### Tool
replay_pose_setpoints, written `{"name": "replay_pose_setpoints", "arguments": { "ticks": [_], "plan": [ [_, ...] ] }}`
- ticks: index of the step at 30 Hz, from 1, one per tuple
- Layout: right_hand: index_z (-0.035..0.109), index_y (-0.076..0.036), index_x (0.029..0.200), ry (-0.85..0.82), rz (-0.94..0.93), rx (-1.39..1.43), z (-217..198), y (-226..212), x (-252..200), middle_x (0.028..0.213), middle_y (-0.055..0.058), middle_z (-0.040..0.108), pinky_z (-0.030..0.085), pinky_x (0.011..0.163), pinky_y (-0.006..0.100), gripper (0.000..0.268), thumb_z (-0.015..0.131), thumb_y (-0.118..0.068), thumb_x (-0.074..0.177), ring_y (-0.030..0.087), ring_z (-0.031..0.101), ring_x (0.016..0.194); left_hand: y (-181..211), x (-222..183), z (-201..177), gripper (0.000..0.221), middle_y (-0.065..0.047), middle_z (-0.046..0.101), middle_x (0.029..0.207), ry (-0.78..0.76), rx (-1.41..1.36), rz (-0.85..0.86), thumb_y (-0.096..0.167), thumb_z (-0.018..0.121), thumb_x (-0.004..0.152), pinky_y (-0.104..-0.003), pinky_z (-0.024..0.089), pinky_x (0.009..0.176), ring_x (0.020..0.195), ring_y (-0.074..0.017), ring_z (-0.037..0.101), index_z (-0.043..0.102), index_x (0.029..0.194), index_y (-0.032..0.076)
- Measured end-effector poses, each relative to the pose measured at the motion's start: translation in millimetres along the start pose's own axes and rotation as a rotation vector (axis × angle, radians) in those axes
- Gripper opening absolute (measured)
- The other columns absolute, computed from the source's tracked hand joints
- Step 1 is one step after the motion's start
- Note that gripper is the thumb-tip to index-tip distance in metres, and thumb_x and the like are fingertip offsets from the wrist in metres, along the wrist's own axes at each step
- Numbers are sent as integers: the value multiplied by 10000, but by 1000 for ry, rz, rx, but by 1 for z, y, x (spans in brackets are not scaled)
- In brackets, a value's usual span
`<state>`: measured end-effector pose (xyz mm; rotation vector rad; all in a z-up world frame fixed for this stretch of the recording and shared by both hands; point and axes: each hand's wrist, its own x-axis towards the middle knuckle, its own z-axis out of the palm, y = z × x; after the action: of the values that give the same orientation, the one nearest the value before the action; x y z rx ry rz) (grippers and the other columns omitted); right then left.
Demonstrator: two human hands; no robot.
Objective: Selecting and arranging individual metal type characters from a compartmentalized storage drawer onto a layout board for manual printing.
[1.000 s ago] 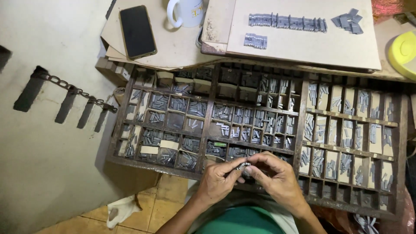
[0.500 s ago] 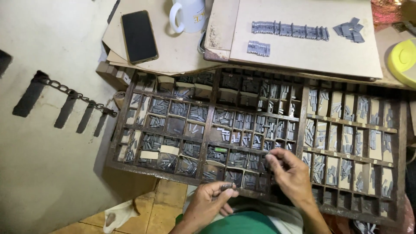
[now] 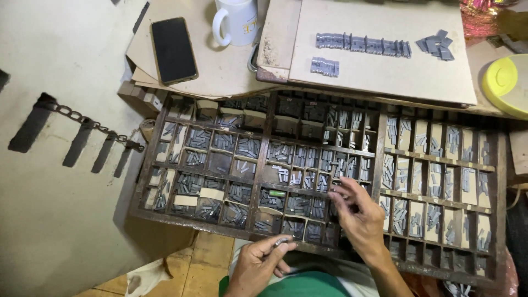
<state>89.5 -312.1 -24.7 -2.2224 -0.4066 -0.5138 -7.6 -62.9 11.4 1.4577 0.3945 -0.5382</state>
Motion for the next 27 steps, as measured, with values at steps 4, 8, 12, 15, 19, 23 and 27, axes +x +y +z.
{"name": "replay_pose_setpoints", "arguments": {
  "ticks": [4,8,12,15,19,23,27],
  "plan": [
    [564,-7,1348,23,-2,75,-6,-13,-4,1130,164,772,688,741,206,478,759,-90,919,198,811,985,1,2,-3,493,-72,866,1173,11,-18,-58,327,658,913,-246,696,567,656,-130,775,742,1333,84],
    [637,-14,1236,-18,37,139,-10,-38,5,1115,150,765,664,757,224,357,747,-114,912,191,784,953,6,-4,0,435,-53,845,931,17,62,-40,337,660,927,-237,683,607,652,-112,766,791,1289,136],
    [785,-85,960,-307,192,332,9,-64,21,946,37,806,576,816,286,167,783,-222,865,147,757,879,-10,-10,6,330,-33,813,686,2,144,214,294,733,918,-215,661,650,614,-37,733,849,1173,119],
    [774,-136,1015,-508,42,375,43,-84,32,940,9,819,594,536,217,144,739,-221,905,91,738,656,-2,-21,9,248,-55,822,977,-22,237,734,162,688,987,-263,681,729,685,-114,780,763,1182,28],
    [750,-91,1055,-617,-183,441,98,-84,31,924,69,814,646,488,211,166,683,-221,976,137,744,584,9,-22,2,265,-63,810,936,10,308,928,112,696,997,-316,681,748,735,-145,791,715,1246,24],
    [712,-132,1185,-617,-80,512,80,-93,37,1123,97,773,616,703,288,232,617,-239,1003,184,716,822,4,-10,-12,276,-145,810,1036,80,504,978,127,607,1052,-225,685,540,699,-180,828,643,1311,39],
    [737,-77,1149,-372,27,462,41,-71,30,1051,107,786,649,801,290,252,602,-220,992,194,756,886,15,-9,-17,315,-68,792,1152,94,427,844,229,565,1052,-259,667,567,726,-160,823,681,1307,85]
  ]
}}
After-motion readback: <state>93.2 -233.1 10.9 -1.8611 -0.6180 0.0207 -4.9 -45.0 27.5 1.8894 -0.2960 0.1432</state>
